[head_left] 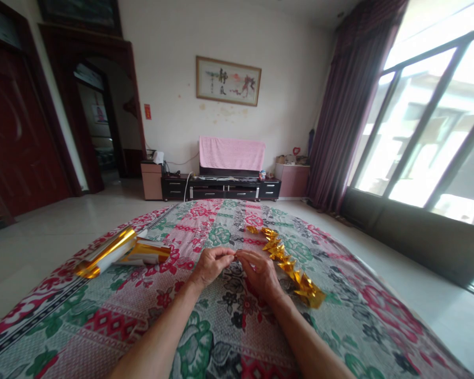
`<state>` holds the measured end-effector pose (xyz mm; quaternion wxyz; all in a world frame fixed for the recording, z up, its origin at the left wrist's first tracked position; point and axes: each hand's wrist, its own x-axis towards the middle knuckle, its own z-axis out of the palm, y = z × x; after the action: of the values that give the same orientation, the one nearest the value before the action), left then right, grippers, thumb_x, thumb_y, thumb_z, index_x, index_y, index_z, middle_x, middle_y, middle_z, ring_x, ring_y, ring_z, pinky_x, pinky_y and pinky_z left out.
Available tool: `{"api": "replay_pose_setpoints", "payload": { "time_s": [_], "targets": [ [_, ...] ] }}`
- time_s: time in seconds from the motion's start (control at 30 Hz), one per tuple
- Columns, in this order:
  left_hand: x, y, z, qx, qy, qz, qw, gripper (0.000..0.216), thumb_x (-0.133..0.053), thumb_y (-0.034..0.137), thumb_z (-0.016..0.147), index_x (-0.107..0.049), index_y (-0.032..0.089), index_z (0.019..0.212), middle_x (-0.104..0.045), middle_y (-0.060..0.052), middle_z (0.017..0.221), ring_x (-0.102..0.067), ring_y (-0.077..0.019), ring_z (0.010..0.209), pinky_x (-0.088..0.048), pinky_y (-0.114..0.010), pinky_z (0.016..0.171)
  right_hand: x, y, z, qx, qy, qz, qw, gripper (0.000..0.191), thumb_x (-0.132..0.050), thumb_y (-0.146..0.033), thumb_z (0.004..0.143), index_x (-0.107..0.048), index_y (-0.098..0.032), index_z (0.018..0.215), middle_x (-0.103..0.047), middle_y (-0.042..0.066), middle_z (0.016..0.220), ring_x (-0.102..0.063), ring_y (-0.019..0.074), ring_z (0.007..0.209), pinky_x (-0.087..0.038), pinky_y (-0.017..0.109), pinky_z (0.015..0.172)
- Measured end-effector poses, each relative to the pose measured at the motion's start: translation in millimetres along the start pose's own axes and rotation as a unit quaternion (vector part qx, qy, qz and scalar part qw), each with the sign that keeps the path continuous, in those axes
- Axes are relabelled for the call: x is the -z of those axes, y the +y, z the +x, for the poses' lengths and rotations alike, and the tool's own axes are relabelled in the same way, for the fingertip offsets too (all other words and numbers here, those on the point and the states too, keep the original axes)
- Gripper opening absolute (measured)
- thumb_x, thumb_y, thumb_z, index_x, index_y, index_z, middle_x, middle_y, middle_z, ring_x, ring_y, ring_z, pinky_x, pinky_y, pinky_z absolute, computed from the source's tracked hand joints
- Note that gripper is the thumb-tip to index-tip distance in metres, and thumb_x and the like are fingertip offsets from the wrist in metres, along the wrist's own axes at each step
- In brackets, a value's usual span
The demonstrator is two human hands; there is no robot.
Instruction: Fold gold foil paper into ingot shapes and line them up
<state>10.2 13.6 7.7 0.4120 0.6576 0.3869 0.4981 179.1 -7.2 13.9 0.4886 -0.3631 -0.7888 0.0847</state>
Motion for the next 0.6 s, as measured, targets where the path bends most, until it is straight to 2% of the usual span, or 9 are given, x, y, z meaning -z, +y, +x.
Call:
{"api": "replay_pose_setpoints", "payload": {
  "time_s": [0.33, 0.6],
  "targets": [
    [-0.6, 3.3, 1.5, 0.005, 0.003, 0.026, 1.0, 0.026, -0.057, 0.032, 0.072, -0.07, 0.015, 0.087, -0.071, -0.005, 0.079, -0.063, -0.018, 0.071, -0.047, -0.024, 0.061, -0.3, 0.7, -0.5, -0.016, -0.005, 0.013, 1.0, 0.024, -0.045, -0.023, 0.087, -0.066, -0.024, 0.098, -0.068, 0.003, 0.094, -0.063, 0.0153, 0.086, -0.049, 0.027, 0.079],
    [-2.1, 10.0, 0.2, 0.019, -0.004, 0.027, 0.999, 0.025, -0.056, 0.031, 0.072, -0.07, 0.016, 0.087, -0.071, -0.004, 0.07, -0.064, -0.018, 0.067, -0.047, -0.025, 0.059, -0.8, 0.0, -0.4, -0.02, 0.001, 0.0, 1.0, 0.023, -0.047, -0.022, 0.085, -0.068, -0.022, 0.093, -0.069, 0.003, 0.086, -0.064, 0.015, 0.078, -0.049, 0.024, 0.072]
  ]
}}
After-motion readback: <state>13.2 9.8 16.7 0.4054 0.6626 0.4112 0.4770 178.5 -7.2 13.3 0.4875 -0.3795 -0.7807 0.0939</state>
